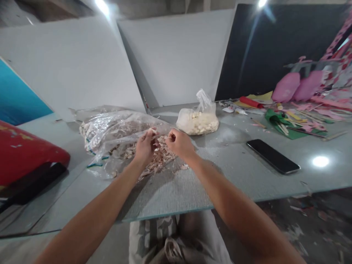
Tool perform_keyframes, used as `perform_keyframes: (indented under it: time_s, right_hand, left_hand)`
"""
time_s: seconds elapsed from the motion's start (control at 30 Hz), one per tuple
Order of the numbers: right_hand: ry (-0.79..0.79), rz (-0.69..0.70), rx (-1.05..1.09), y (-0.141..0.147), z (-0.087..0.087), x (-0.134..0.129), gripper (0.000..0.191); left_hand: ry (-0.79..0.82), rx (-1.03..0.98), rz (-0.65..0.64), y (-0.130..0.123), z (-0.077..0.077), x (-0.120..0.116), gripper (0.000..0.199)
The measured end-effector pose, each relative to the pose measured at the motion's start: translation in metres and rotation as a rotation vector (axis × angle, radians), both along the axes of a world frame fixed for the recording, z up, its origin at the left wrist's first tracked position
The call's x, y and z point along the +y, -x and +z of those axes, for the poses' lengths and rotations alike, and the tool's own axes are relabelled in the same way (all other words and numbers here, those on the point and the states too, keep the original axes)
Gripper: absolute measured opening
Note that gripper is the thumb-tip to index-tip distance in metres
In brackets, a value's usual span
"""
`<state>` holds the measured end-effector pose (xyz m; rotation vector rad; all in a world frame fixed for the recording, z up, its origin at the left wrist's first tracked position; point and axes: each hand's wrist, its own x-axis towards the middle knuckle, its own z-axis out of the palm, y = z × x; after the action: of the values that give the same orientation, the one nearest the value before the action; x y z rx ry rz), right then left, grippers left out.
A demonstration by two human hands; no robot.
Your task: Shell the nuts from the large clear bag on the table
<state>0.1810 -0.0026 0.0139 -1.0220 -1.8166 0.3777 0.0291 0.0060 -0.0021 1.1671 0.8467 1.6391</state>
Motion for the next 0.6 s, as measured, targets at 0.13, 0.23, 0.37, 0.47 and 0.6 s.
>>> perform_keyframes:
  time_s: [0.13,0.23,0.37,0.47,0.6]
  right_hand:
    - [-0.032,-0.043,-0.067,-0.007,-0.002,0.008,0.024]
    - [-0.072,-0.074,-0.104,-0.009,-0.003,0.012,0.033]
    - [-0.116,0.030,-0.006,-0.008,-0.002,0.010,0.025]
    - [-0.142,0.116,0.012,-0.006,0.000,0.007,0.027]
    - [-0.160,0.137,0.031,-0.005,-0.001,0.007,0.022]
  left_hand:
    - [-0.023,0.060,0.049,0.005,0.000,0.003,0.036]
    - [-0.062,0.264,0.072,0.003,0.000,0.001,0.037]
    - [-0.110,0.486,0.123,0.000,0.002,-0.005,0.033]
    - [-0.137,0.592,0.143,-0.001,0.000,-0.007,0.028]
    - [-0.205,0.706,0.172,0.000,-0.004,-0.005,0.027]
